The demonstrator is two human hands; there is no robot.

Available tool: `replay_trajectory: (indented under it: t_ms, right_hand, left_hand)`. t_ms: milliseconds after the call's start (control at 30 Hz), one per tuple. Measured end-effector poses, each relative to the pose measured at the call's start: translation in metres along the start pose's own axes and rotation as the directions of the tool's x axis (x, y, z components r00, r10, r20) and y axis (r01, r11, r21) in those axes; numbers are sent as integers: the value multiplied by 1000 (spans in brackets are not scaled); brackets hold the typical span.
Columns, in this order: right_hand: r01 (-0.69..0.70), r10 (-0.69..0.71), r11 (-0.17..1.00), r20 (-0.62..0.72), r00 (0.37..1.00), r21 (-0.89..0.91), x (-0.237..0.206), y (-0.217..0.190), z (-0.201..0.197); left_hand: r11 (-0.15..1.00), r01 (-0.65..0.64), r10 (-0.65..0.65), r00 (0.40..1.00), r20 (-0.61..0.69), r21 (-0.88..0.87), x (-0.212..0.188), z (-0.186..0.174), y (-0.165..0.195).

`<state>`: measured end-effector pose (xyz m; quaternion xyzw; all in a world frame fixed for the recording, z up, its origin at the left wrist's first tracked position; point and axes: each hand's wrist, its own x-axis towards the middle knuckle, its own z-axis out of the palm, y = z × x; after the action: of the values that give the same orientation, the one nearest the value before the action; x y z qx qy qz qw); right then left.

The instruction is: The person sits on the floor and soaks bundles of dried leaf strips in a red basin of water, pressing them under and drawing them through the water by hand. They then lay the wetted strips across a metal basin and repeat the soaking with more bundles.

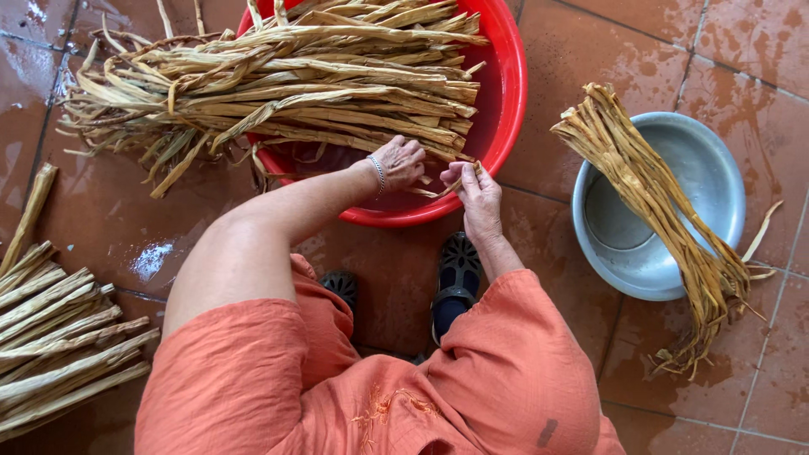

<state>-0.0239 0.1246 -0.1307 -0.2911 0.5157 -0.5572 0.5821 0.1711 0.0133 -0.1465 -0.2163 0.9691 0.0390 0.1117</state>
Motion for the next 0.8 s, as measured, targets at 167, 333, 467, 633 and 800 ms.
replay_trajectory:
  t_ms: [167, 333, 467, 633, 800]
  right_hand:
    - [23, -13, 971, -43, 999, 236, 0, -2, -8]
    - [-23, 30, 941, -17, 999, 338, -6, -15, -5]
    - [9, 3, 975, -53, 999, 223, -13, -26, -5]
    - [65, -43, 982, -125, 991, 176, -15, -22, -7]
    - [175, -113, 969, -314, 943, 176, 8, -22, -37]
  left_hand:
    - [941, 176, -223, 965, -137, -288, 17, -9, 9]
    - [432, 140, -419, 906, -60, -891, 30, -34, 37]
    - [452, 149, -418, 906, -61, -880, 43, -42, 60]
    - [651, 103, -281, 953, -113, -752, 55, -37, 76]
    - [729, 30, -199, 965, -169, -684, 46, -42, 73]
